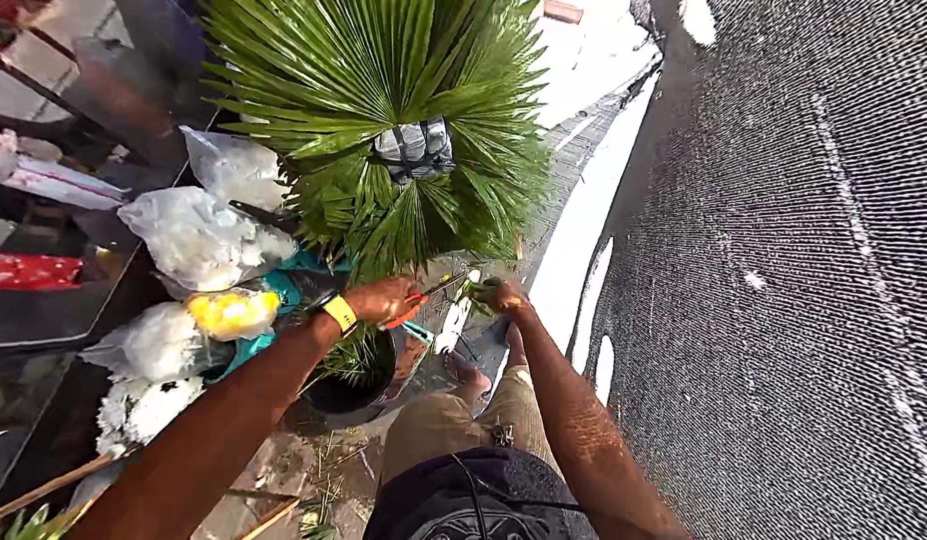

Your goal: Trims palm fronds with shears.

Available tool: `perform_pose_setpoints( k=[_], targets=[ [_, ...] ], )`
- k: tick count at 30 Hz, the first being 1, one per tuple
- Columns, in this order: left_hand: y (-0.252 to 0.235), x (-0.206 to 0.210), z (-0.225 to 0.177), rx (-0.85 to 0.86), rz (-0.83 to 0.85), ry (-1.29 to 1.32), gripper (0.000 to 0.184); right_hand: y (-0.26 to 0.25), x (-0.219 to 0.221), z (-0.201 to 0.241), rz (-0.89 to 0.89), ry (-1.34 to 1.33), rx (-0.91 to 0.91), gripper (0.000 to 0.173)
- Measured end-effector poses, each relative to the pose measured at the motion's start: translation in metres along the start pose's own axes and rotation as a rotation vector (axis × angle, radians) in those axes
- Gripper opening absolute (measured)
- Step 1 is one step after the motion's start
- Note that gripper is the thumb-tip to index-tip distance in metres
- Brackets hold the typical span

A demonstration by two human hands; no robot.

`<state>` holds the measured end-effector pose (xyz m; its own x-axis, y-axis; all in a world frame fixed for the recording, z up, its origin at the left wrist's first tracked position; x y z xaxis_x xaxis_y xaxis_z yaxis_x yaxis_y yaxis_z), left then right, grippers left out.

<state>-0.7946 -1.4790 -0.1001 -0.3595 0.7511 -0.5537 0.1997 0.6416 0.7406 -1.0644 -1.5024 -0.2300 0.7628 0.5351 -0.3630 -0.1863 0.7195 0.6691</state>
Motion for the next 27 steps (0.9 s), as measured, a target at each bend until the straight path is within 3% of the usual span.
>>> perform_pose_setpoints(
  k=[2, 5, 7, 12, 14, 20, 22, 24, 27],
  targets=[
    [0.013, 0.016, 0.017, -0.022, 0.037, 0.099, 0.046, 0.006, -0.002, -0.013, -0.070, -0.186, -0.054, 0.074],
    [0.037, 0.014, 0.001, -0.026, 0.037, 0.339, 0.050, 0.023, -0.002, 0.003, -0.168, -0.995, -0.104, 0.058],
    [0.043, 0.001, -0.022, 0.001, 0.052, 0.436, 0.051, 0.039, -0.008, 0.029, -0.169, -1.240, -0.099, 0.064],
    [0.031, -0.030, -0.072, -0.048, 0.007, 0.455, 0.037, 0.052, -0.008, 0.055, -0.293, -1.220, -0.184, 0.034],
    [0.023, -0.036, -0.088, -0.076, -0.008, 0.407, 0.032, 0.049, -0.008, 0.053, -0.300, -1.220, -0.186, 0.033],
    [0.015, -0.033, -0.081, -0.073, 0.009, 0.346, 0.032, 0.041, -0.005, 0.035, -0.317, -1.190, -0.128, 0.024],
    [0.021, -0.025, -0.067, -0.093, 0.090, 0.268, 0.037, 0.039, -0.006, 0.016, -0.342, -1.012, -0.056, 0.031],
    [0.021, -0.015, -0.059, -0.125, 0.102, 0.253, 0.040, 0.036, -0.007, -0.002, -0.382, -0.874, -0.005, 0.051],
    [0.011, -0.011, -0.068, -0.140, 0.063, 0.279, 0.046, 0.029, -0.013, -0.003, -0.307, -1.161, 0.005, 0.067]
  ],
)
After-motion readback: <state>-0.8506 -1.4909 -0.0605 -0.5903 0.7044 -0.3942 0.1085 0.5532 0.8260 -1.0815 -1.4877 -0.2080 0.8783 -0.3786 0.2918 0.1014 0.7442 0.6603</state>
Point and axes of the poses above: each hand's wrist, its own y-axis away from the middle knuckle, its own x-axis out of the palm, z = x × y, the point moved 1 cm from there along -y, towards the middle knuckle, and after that the axes turned 8 degrees about -z, right-handed, at the moved point
